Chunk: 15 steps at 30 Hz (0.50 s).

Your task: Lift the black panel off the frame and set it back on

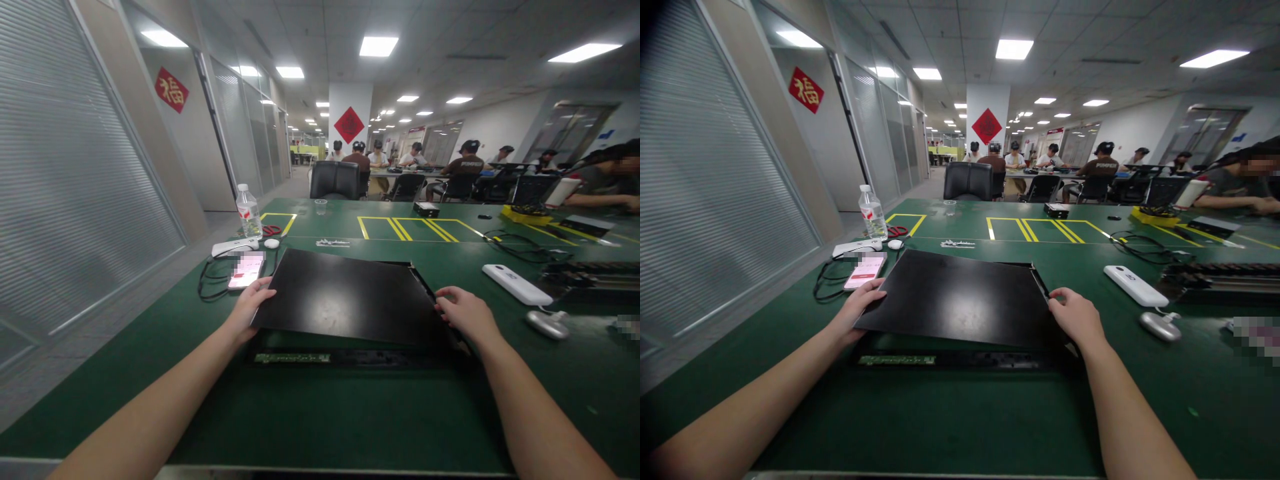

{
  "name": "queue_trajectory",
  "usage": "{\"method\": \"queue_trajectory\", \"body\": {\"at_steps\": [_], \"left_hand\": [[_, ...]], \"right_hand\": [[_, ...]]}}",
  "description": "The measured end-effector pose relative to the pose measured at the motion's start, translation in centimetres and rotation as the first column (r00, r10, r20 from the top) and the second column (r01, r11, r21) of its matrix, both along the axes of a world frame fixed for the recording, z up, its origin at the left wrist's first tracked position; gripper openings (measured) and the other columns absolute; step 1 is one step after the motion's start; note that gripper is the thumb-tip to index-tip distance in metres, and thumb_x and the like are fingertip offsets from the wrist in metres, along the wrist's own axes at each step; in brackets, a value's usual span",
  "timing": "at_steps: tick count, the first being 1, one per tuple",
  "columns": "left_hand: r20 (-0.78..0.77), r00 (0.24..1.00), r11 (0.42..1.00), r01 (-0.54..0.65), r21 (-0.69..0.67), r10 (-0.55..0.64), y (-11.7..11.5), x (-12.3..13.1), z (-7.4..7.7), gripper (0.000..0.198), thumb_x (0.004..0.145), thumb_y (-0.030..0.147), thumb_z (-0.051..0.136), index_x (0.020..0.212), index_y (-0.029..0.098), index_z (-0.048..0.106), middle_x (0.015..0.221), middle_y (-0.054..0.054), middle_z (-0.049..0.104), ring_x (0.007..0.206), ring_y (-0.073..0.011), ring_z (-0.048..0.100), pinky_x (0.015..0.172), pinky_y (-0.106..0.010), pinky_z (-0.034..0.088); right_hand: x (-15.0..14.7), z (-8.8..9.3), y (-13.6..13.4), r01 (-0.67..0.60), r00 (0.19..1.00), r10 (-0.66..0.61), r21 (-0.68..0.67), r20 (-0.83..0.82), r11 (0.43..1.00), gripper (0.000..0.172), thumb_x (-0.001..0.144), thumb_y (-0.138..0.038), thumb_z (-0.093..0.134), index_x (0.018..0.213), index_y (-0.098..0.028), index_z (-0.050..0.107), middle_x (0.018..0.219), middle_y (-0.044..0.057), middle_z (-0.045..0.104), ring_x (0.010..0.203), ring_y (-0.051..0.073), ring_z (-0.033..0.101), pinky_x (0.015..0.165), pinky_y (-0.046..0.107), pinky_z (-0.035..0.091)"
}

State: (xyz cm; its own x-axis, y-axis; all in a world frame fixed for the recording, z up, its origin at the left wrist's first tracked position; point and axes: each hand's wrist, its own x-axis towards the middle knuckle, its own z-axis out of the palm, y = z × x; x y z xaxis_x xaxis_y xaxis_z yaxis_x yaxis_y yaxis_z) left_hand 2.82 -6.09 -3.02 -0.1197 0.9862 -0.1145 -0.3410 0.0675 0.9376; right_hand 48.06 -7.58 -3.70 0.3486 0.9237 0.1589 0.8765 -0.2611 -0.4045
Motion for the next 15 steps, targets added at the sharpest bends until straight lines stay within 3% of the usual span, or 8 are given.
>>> {"method": "queue_trajectory", "body": {"at_steps": [5, 15], "left_hand": [[-0.009, 1.0, 1.0, -0.017, -0.013, 0.016, -0.2, 0.2, 0.3, 0.037, 0.063, 0.009, 0.071, 0.099, 0.017, 0.064, 0.071, -0.003, 0.075, 0.058, -0.016, 0.068, 0.053, -0.023, 0.053], [-0.049, 0.997, 0.997, -0.062, -0.051, 0.059, -0.5, 0.8, 0.7, 0.032, 0.067, 0.011, 0.067, 0.099, 0.017, 0.064, 0.071, -0.002, 0.073, 0.059, -0.016, 0.066, 0.053, -0.023, 0.05]], "right_hand": [[-1.4, 1.1, -0.7, -0.039, 0.993, 0.047, -0.08, 0.107, 0.996, 0.034, 0.081, -0.04, 0.048, 0.102, -0.027, 0.072, 0.089, 0.004, 0.074, 0.079, 0.024, 0.066, 0.064, 0.032, 0.044], [-1.4, 1.3, -0.9, -0.016, 0.995, 0.021, -0.055, 0.093, 0.998, 0.034, 0.081, -0.039, 0.049, 0.101, -0.025, 0.073, 0.089, 0.004, 0.075, 0.076, 0.021, 0.066, 0.061, 0.03, 0.042]]}}
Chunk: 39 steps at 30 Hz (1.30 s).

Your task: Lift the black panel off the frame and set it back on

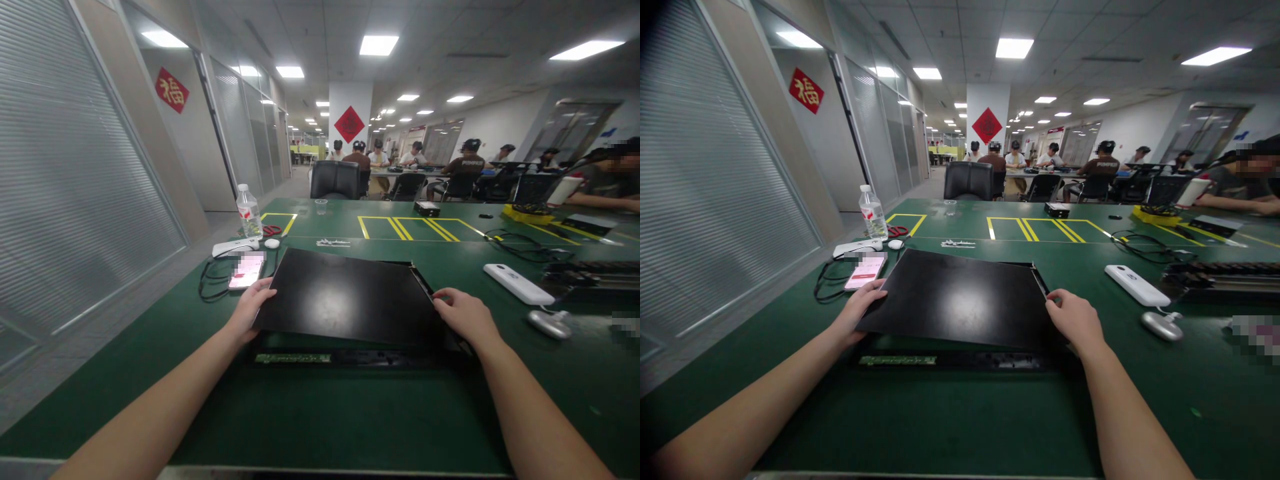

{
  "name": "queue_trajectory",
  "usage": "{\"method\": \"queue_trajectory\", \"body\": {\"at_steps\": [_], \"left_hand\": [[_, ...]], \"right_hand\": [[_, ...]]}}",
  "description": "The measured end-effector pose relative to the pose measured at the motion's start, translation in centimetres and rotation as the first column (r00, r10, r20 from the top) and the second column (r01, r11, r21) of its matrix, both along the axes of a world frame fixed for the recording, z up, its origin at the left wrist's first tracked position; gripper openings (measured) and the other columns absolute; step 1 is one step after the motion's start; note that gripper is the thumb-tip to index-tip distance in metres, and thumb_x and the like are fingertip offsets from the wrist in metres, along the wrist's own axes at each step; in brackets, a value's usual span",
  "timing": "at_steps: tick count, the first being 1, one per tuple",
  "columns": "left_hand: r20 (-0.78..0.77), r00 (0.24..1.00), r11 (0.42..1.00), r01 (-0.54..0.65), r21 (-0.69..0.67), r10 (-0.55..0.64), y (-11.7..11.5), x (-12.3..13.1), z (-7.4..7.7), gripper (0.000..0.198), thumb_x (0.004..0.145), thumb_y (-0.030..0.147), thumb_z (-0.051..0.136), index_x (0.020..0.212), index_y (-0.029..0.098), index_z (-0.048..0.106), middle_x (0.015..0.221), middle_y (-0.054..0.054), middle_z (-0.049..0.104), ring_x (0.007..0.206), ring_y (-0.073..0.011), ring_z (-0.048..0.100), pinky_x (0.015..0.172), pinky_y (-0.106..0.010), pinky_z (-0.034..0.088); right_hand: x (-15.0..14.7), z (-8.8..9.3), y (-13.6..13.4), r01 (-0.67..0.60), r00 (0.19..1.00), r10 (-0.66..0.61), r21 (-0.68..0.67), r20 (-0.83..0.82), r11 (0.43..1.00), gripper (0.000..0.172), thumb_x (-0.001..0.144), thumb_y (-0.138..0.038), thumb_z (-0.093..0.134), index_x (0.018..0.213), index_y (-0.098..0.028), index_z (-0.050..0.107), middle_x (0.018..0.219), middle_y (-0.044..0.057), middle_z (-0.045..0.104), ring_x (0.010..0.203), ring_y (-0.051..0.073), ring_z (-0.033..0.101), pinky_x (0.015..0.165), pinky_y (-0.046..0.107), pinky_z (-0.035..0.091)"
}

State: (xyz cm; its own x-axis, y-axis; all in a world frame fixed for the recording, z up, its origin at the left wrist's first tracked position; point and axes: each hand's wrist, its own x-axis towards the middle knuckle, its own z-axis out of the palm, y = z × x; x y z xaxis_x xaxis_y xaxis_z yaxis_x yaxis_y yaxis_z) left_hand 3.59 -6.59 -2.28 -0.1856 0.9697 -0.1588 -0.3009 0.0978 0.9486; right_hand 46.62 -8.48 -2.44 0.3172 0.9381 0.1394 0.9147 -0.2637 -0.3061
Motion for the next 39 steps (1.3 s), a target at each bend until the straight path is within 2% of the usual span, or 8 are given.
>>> {"method": "queue_trajectory", "body": {"at_steps": [6, 10, 16, 24, 34, 39], "left_hand": [[-0.009, 0.997, 0.996, 0.083, 0.011, -0.083, -0.38, 0.09, 0.39, 0.037, 0.071, 0.019, 0.069, 0.106, 0.022, 0.059, 0.078, -0.002, 0.074, 0.062, -0.0177, 0.068, 0.055, -0.025, 0.052], [0.017, 0.992, 0.992, 0.128, 0.013, -0.128, -0.45, -0.01, 0.51, 0.044, 0.071, 0.018, 0.07, 0.113, 0.023, 0.058, 0.083, -0.002, 0.075, 0.066, -0.0184, 0.069, 0.056, -0.025, 0.053], [0.056, 0.995, 0.996, 0.081, -0.024, -0.079, -0.23, 0.06, 0.52, 0.044, 0.066, 0.014, 0.071, 0.11, 0.018, 0.063, 0.08, -0.004, 0.074, 0.064, -0.0197, 0.07, 0.058, -0.028, 0.053], [0.118, 0.991, 0.998, 0.055, 0.015, -0.056, 0.26, 0.04, -0.34, 0.05, 0.064, 0.013, 0.072, 0.114, 0.014, 0.065, 0.082, -0.006, 0.077, 0.066, -0.0201, 0.07, 0.059, -0.027, 0.053], [0.114, 0.988, 0.993, 0.097, 0.071, -0.105, -0.1, 0.46, 0.11, 0.055, 0.065, 0.014, 0.074, 0.119, 0.015, 0.063, 0.087, -0.006, 0.076, 0.069, -0.0205, 0.071, 0.062, -0.028, 0.054], [0.106, 0.992, 0.997, 0.073, 0.025, -0.075, -0.08, 0.51, 0.15, 0.056, 0.066, 0.014, 0.072, 0.12, 0.016, 0.061, 0.085, -0.005, 0.076, 0.067, -0.0207, 0.071, 0.058, -0.027, 0.054]], "right_hand": [[-0.3, 0.46, -0.12, 0.028, 0.999, -0.029, -0.031, -0.016, 0.999, 0.035, 0.081, -0.039, 0.048, 0.102, -0.026, 0.073, 0.088, 0.003, 0.074, 0.079, 0.022, 0.066, 0.063, 0.03, 0.042], [-0.38, 0.58, -0.17, 0.035, 0.999, -0.037, -0.04, -0.03, 0.999, 0.034, 0.081, -0.039, 0.048, 0.102, -0.027, 0.073, 0.085, 0.003, 0.074, 0.08, 0.022, 0.066, 0.063, 0.03, 0.042], [-0.02, 0.27, -0.02, 0.029, 0.999, -0.03, -0.016, -0.043, 0.999, 0.034, 0.081, -0.039, 0.049, 0.1, -0.026, 0.073, 0.08, 0.003, 0.074, 0.078, 0.022, 0.066, 0.062, 0.031, 0.042], [0.07, 0.17, -0.01, 0.044, 0.999, -0.044, -0.008, -0.031, 0.999, 0.033, 0.08, -0.038, 0.05, 0.099, -0.027, 0.073, 0.082, 0.003, 0.074, 0.078, 0.022, 0.066, 0.062, 0.03, 0.041], [0.13, 0.03, 0.07, 0.034, 0.999, -0.034, 0.005, -0.02, 0.999, 0.033, 0.081, -0.038, 0.049, 0.1, -0.027, 0.073, 0.089, 0.003, 0.075, 0.077, 0.022, 0.066, 0.061, 0.031, 0.041], [0.11, -0.11, 0.06, 0.024, 1.0, -0.024, -0.004, 0.008, 1.0, 0.033, 0.082, -0.038, 0.048, 0.1, -0.027, 0.073, 0.084, 0.004, 0.075, 0.078, 0.023, 0.067, 0.062, 0.032, 0.041]]}}
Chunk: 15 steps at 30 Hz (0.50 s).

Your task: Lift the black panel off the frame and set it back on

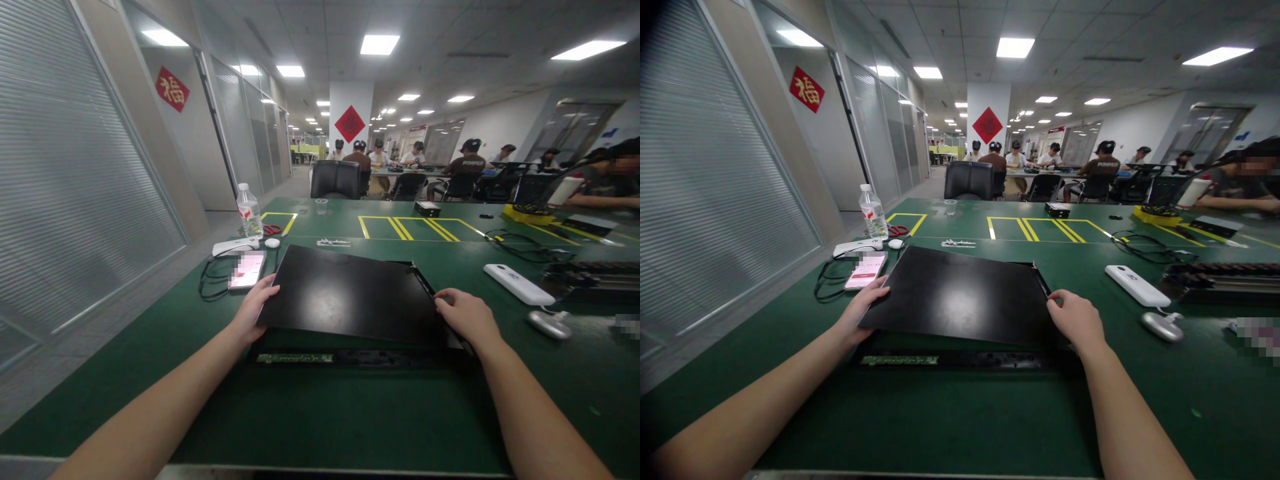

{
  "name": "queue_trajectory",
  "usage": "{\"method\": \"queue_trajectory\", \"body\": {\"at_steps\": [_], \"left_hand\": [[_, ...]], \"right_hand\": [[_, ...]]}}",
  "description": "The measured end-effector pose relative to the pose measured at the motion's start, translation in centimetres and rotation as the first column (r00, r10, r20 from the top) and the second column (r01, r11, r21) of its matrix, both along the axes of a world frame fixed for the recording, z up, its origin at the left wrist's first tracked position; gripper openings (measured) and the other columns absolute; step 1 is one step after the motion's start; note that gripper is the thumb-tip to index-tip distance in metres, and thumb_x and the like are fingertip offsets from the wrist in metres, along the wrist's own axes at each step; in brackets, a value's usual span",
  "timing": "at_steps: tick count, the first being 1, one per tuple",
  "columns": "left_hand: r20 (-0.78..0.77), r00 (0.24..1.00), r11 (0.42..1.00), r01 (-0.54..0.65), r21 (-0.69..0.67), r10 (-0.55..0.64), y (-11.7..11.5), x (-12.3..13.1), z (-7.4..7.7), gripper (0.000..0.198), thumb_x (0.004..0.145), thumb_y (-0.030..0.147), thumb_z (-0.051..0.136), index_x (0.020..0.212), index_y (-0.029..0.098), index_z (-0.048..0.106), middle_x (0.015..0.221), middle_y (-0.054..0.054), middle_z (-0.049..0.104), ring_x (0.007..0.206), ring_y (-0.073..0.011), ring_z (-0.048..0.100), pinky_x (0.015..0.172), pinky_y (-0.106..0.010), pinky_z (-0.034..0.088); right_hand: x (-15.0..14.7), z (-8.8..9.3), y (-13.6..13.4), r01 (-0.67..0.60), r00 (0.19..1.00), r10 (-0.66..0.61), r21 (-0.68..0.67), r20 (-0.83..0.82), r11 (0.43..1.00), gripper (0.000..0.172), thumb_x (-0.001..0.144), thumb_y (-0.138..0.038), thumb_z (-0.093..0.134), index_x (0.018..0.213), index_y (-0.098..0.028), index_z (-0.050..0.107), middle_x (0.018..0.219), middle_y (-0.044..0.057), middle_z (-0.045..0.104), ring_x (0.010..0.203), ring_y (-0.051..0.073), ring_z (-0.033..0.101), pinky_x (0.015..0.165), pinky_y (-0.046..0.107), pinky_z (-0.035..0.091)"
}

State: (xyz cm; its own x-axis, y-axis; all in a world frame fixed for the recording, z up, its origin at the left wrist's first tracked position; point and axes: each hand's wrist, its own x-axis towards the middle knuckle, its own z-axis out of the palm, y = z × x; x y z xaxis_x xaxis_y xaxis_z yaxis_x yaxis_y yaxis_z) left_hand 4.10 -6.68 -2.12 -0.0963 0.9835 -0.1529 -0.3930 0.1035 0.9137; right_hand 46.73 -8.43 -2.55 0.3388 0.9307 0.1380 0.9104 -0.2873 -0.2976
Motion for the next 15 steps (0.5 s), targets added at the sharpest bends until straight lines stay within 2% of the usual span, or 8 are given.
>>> {"method": "queue_trajectory", "body": {"at_steps": [9, 15], "left_hand": [[-0.058, 0.997, 0.998, 0.056, -0.012, -0.056, 0.0, -0.27, -0.03, 0.052, 0.069, 0.016, 0.074, 0.12, 0.016, 0.061, 0.086, -0.007, 0.076, 0.067, -0.0205, 0.071, 0.059, -0.028, 0.054], [-0.175, 0.984, 1.0, -0.009, 0.03, 0.014, 0.14, -0.32, 0.25, 0.039, 0.068, 0.018, 0.076, 0.106, 0.017, 0.067, 0.08, -0.005, 0.076, 0.071, -0.022, 0.071, 0.065, -0.03, 0.054]], "right_hand": [[-0.31, 0.28, -0.12, -0.011, 0.999, 0.012, -0.031, 0.039, 0.999, 0.034, 0.083, -0.037, 0.046, 0.1, -0.027, 0.073, 0.09, 0.004, 0.075, 0.083, 0.025, 0.067, 0.065, 0.032, 0.042], [-0.06, 0.01, 0.07, -0.024, 0.999, 0.025, -0.015, 0.043, 1.0, 0.033, 0.082, -0.036, 0.047, 0.1, -0.027, 0.074, 0.087, 0.003, 0.075, 0.084, 0.025, 0.067, 0.065, 0.032, 0.042]]}}
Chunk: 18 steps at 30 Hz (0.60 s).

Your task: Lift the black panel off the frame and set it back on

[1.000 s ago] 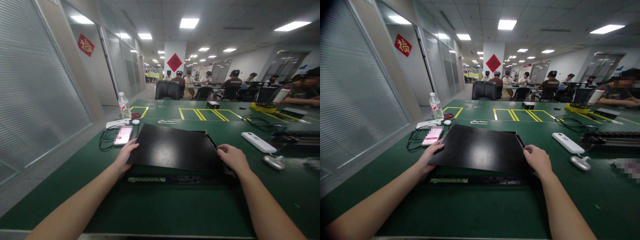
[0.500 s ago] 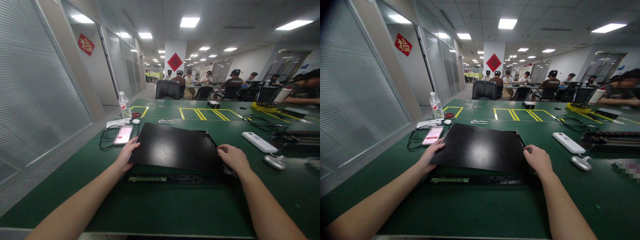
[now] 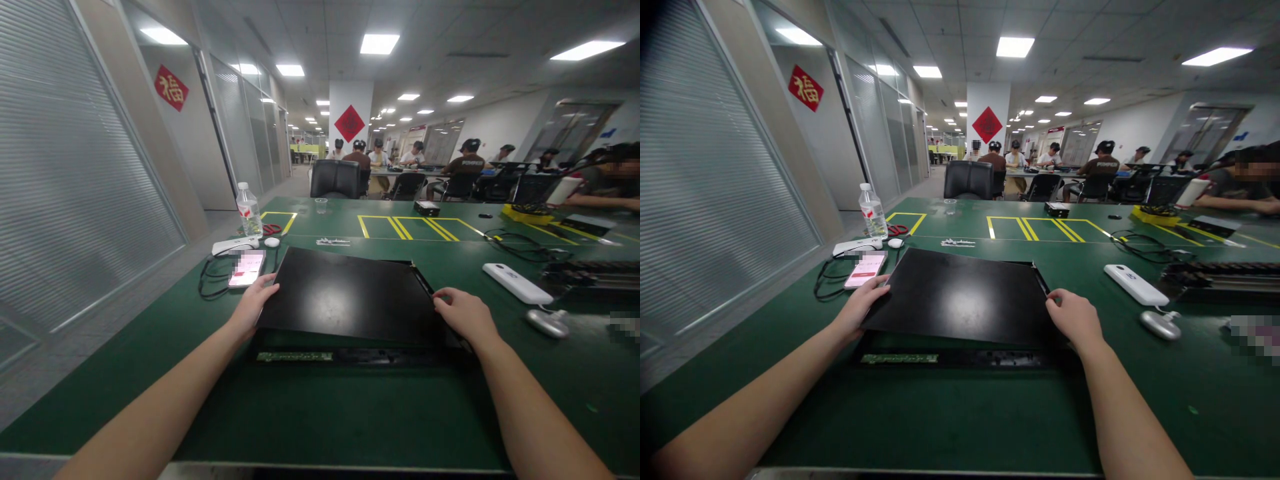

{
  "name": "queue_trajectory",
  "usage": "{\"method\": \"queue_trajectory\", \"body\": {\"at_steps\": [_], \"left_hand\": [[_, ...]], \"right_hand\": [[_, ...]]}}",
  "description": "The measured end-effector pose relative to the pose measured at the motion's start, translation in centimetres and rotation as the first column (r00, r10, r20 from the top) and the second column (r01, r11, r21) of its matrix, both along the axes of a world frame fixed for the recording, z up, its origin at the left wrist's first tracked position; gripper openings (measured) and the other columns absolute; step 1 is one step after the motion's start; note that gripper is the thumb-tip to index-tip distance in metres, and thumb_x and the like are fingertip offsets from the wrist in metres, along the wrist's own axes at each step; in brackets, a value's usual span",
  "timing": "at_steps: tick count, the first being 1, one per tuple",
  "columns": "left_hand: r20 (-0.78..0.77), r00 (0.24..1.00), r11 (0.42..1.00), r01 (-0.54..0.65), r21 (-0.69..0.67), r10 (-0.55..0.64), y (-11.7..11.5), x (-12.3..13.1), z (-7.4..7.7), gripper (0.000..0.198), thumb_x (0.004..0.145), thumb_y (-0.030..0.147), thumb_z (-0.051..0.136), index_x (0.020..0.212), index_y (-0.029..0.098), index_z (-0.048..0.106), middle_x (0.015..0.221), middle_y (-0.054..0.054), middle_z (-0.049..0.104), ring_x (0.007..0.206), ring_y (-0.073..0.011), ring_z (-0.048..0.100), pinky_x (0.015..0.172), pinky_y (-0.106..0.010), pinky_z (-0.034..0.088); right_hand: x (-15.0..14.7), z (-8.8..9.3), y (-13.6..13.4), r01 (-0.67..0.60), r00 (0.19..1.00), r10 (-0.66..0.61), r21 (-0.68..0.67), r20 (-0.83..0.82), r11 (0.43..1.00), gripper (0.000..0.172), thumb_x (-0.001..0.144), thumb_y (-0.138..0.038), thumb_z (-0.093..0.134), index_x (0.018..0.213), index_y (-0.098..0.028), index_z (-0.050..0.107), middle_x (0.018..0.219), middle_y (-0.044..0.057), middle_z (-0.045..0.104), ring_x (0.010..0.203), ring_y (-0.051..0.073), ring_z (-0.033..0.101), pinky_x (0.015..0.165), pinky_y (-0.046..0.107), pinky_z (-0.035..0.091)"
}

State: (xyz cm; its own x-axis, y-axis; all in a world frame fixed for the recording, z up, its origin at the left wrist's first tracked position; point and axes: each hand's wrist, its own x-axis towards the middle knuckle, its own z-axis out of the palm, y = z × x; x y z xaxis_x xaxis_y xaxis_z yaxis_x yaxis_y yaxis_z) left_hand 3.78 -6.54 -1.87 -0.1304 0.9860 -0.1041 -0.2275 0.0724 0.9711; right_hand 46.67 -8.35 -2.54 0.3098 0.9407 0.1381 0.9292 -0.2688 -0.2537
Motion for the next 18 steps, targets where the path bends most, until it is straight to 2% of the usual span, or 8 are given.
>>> {"method": "queue_trajectory", "body": {"at_steps": [5, 9, 12, 18], "left_hand": [[-0.065, 0.997, 0.999, -0.032, 0.032, 0.034, 0.5, -0.7, -0.1, 0.031, 0.063, 0.015, 0.078, 0.093, 0.016, 0.073, 0.085, -0.007, 0.077, 0.085, -0.0236, 0.07, 0.077, -0.031, 0.053], [-0.185, 0.977, 0.994, -0.092, 0.062, 0.102, 0.8, -1.2, -0.3, 0.027, 0.055, 0.012, 0.083, 0.08, 0.017, 0.076, 0.091, -0.009, 0.076, 0.096, -0.028, 0.068, 0.082, -0.032, 0.051], [-0.268, 0.955, 0.989, -0.103, 0.105, 0.128, 0.9, -1.4, -0.7, 0.028, 0.049, 0.01, 0.085, 0.074, 0.018, 0.074, 0.094, -0.01, 0.076, 0.104, -0.0315, 0.066, 0.082, -0.032, 0.052], [-0.41, 0.908, 0.994, -0.043, 0.103, 0.082, 0.8, -1.3, -1.2, 0.024, 0.049, 0.012, 0.084, 0.066, 0.02, 0.071, 0.095, -0.009, 0.075, 0.104, -0.0337, 0.066, 0.078, -0.034, 0.054]], "right_hand": [[0.3, -0.2, 0.2, 0.017, 1.0, -0.017, 0.012, -0.007, 1.0, 0.032, 0.082, -0.036, 0.048, 0.099, -0.026, 0.074, 0.085, 0.003, 0.075, 0.083, 0.024, 0.067, 0.065, 0.031, 0.042], [0.3, -0.1, 0.3, 0.029, 0.999, -0.029, -0.009, -0.032, 1.0, 0.033, 0.08, -0.036, 0.048, 0.099, -0.027, 0.074, 0.087, 0.003, 0.075, 0.085, 0.025, 0.066, 0.065, 0.032, 0.043], [0.3, 0.0, 0.2, 0.035, 0.998, -0.036, -0.018, -0.042, 0.999, 0.033, 0.081, -0.036, 0.048, 0.1, -0.027, 0.074, 0.088, 0.003, 0.075, 0.086, 0.025, 0.066, 0.066, 0.032, 0.043], [0.2, 0.0, 0.1, 0.031, 0.999, -0.031, -0.013, -0.031, 0.999, 0.033, 0.081, -0.036, 0.048, 0.099, -0.027, 0.074, 0.087, 0.003, 0.075, 0.085, 0.025, 0.066, 0.066, 0.033, 0.043]]}}
